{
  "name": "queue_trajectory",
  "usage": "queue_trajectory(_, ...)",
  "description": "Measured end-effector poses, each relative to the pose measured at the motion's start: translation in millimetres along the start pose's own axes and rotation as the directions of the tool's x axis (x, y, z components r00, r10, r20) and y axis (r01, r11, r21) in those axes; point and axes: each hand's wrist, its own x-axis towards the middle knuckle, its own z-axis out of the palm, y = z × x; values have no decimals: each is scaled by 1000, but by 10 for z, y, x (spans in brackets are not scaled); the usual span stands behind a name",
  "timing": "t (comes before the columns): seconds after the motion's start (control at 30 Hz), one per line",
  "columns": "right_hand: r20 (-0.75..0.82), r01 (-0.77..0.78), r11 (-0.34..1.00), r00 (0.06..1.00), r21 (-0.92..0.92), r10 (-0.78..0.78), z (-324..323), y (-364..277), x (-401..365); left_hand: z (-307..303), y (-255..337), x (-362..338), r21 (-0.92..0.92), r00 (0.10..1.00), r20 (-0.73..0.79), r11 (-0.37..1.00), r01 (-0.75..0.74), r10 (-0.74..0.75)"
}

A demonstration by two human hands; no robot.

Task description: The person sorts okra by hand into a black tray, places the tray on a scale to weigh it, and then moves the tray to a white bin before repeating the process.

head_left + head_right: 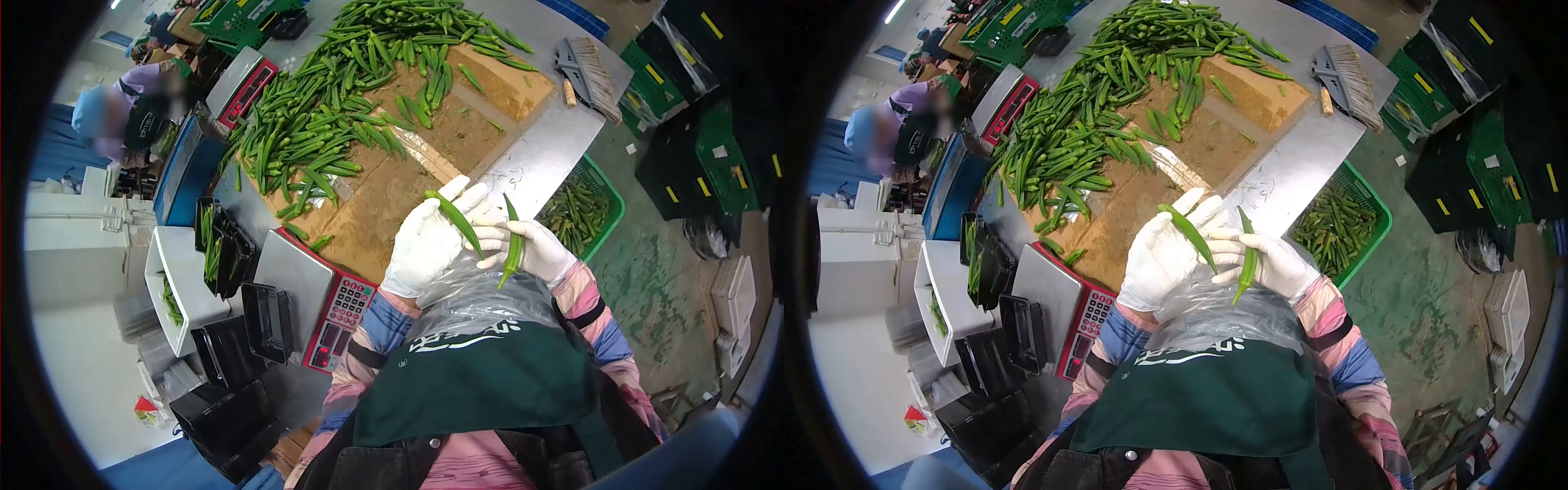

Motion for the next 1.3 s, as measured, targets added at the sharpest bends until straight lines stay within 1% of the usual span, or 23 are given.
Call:
queue_trajectory(0.13,-22,4,999,1000,-39,-5,43,-1,-5,61,-38,0,63,998,-42,997,-35,37)
queue_trajectory(0.27,-104,50,981,992,-188,-71,-5,44,-90,268,-233,53,372,995,-85,925,74,-45)
queue_trajectory(0.3,-145,54,983,986,-176,-80,-109,13,-173,-187,-370,176,480,989,12,868,126,-150)
queue_trajectory(0.37,-225,67,987,969,-149,-100,-415,-101,-473,250,-435,77,918,991,-132,372,134,-31)
queue_trajectory(0.43,-404,140,967,889,-211,-217,-454,-295,-854,-156,-607,132,855,998,-21,517,47,-55)
queue_trajectory(0.5,-705,-127,815,587,-566,-398,-572,-367,-1139,-64,-531,90,843,995,-86,529,97,-45)
queue_trajectory(0.53,-602,-352,489,491,-798,-630,-1194,-187,-1398,-117,-524,87,843,995,-98,529,102,-36)
queue_trajectory(0.57,-394,-567,87,445,-819,-804,-1765,-15,-1529,-156,-506,87,843,994,-110,528,105,-22)
queue_trajectory(0.6,-534,-344,418,400,-841,-745,-1632,-41,-1455,-172,-476,88,847,991,-118,515,131,-59)
queue_trajectory(0.63,-654,-79,690,411,-719,-635,-1371,-66,-1349,-209,-486,92,824,989,-112,547,148,-99)
queue_trajectory(0.67,-684,151,822,485,-549,-545,-891,-147,-1115,-247,-514,99,865,991,-94,486,127,-91)
queue_trajectory(0.7,-666,214,840,524,-499,-530,-706,-120,-870,-268,-546,108,901,994,-76,420,104,-83)
queue_trajectory(0.8,-539,23,773,704,-634,-463,-124,36,-240,-348,-658,102,911,998,48,412,-32,-27)
queue_trajectory(0.83,-454,-4,732,786,-682,-419,-36,138,-52,-83,-526,-4,1000,999,-26,-1,26,25)
queue_trajectory(0.9,-441,-71,800,861,-596,-252,159,339,253,-265,-438,-116,996,989,-83,-10,85,121)
queue_trajectory(0.93,-308,-28,626,887,-779,-344,167,421,294,-232,-324,-262,997,972,-65,47,55,227)
queue_trajectory(1.0,-51,122,387,911,-914,-409,239,412,318,-159,56,-692,999,861,-36,-11,49,507)
queue_trajectory(1.07,-94,65,477,949,-877,-302,254,394,258,27,472,-1212,857,555,267,-458,237,788)
queue_trajectory(1.1,-117,29,517,962,-856,-247,199,403,219,143,682,-1541,917,447,108,-263,301,888)
queue_trajectory(1.13,-184,-75,418,957,-906,-225,99,429,190,164,819,-1835,915,287,151,-243,321,946)
queue_trajectory(1.2,-187,-92,381,958,-920,-218,-32,512,126,-77,1065,-2387,837,14,217,-194,512,976)
queue_trajectory(1.23,-192,-101,366,956,-925,-222,-60,538,105,-306,1157,-2695,771,-13,273,-211,600,962)
queue_trajectory(1.3,-176,-105,310,962,-945,-210,-56,566,73,-682,1194,-3201,551,-22,154,-67,832,988)
